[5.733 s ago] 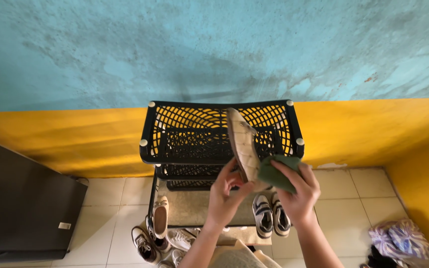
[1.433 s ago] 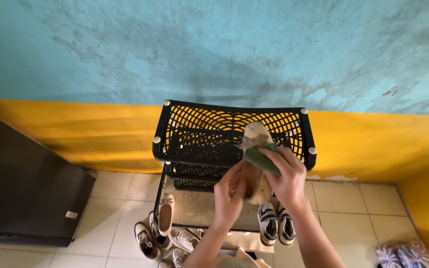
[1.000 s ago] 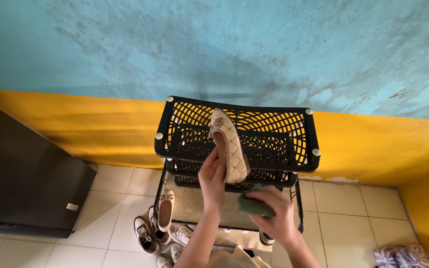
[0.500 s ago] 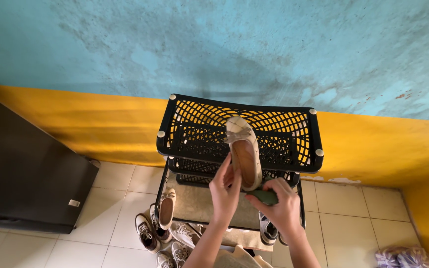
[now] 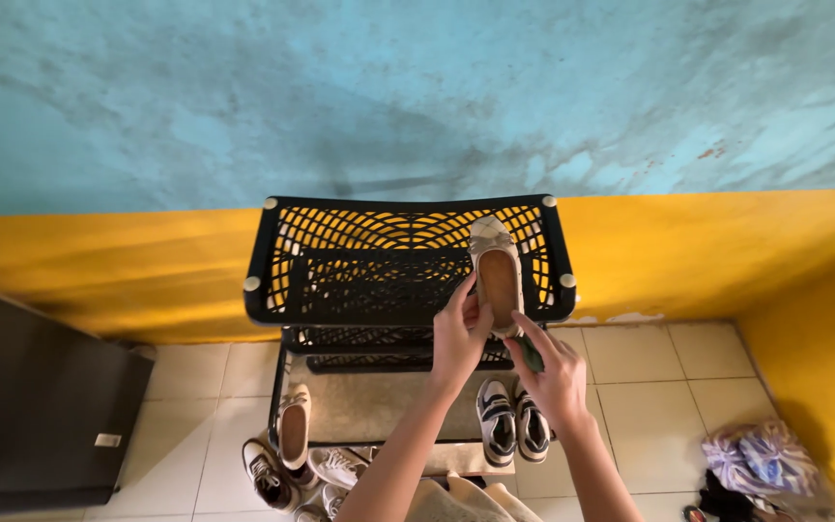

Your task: Cleaning a pair of shoes with a cloth and placing them on a shoe rack

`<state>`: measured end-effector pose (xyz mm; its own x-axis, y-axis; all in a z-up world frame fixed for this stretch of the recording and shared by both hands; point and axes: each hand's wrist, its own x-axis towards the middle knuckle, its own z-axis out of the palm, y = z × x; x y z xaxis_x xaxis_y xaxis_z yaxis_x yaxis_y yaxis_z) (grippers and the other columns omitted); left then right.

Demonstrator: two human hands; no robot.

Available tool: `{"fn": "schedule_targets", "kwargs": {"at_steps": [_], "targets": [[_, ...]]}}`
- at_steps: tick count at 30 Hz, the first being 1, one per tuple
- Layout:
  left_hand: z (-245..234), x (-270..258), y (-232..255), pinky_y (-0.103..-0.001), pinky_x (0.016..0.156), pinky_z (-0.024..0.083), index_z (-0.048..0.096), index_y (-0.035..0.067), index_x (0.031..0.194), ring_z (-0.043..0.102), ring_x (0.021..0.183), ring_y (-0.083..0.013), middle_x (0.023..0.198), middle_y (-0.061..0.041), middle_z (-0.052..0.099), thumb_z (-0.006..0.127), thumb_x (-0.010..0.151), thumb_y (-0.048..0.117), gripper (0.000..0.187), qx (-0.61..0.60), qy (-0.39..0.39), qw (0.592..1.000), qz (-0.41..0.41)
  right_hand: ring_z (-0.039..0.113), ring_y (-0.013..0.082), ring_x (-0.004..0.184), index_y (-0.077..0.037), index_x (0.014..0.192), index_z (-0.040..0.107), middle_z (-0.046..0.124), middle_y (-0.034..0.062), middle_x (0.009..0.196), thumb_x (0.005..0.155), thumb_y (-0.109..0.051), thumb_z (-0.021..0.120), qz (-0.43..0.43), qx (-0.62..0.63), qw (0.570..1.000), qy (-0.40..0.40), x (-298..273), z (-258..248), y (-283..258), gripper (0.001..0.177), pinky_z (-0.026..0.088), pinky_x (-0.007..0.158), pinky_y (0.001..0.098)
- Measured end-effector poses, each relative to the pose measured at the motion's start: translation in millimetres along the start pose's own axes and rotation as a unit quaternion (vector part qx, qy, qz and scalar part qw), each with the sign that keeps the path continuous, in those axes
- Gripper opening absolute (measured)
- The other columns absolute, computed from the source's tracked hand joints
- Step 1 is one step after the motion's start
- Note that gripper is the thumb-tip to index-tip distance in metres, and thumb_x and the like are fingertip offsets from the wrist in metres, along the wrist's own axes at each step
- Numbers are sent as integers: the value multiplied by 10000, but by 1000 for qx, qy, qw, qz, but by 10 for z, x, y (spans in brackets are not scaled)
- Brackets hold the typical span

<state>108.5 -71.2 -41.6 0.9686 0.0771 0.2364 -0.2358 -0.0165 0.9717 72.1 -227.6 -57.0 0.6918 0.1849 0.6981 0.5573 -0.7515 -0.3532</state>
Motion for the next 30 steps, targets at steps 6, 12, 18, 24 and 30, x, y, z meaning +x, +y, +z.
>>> {"fn": "schedule_targets", "kwargs": {"at_steps": [6,12,18,24,30], "targets": [[197,167,-47,-362,794,639,505,-3,1476,744,999,-351,1133,-305,707,619,979,119,524,47,12,998,-47,727,253,602,-235,1280,717,763,39,806,880,-259,739,67,-9,998,4,25,207,299,401,599,549,340],[-103,161,-116,-389,814,641,546,-3,1446,743,1008,-366,1168,-324,694,588,971,62,481,57,82,993,-55,725,260,604,-258,1304,703,738,36,823,848,-290,766,37,24,998,-35,191,437,207,461,594,525,347],[-601,80,-128,-371,856,623,594,18,1410,733,1046,-326,1180,-270,713,598,947,58,464,77,178,980,-35,735,214,689,-226,1080,738,692,-39,902,865,-290,768,-36,68,994,-81,423,817,-189,226,598,594,283],[-1097,32,-110,-434,988,555,572,37,1433,677,1152,-356,1250,-249,674,620,843,43,592,53,217,974,-25,727,229,669,-193,1022,717,654,-30,913,884,-203,743,-59,127,984,-109,647,1265,-592,141,604,587,310],[-1389,58,-175,-404,961,582,667,72,1301,719,1083,-255,1173,-155,725,654,894,93,407,38,274,960,-43,707,246,614,-189,1051,686,636,-4,896,961,-227,695,-63,137,981,-119,754,1485,-841,97,585,528,330]]}}
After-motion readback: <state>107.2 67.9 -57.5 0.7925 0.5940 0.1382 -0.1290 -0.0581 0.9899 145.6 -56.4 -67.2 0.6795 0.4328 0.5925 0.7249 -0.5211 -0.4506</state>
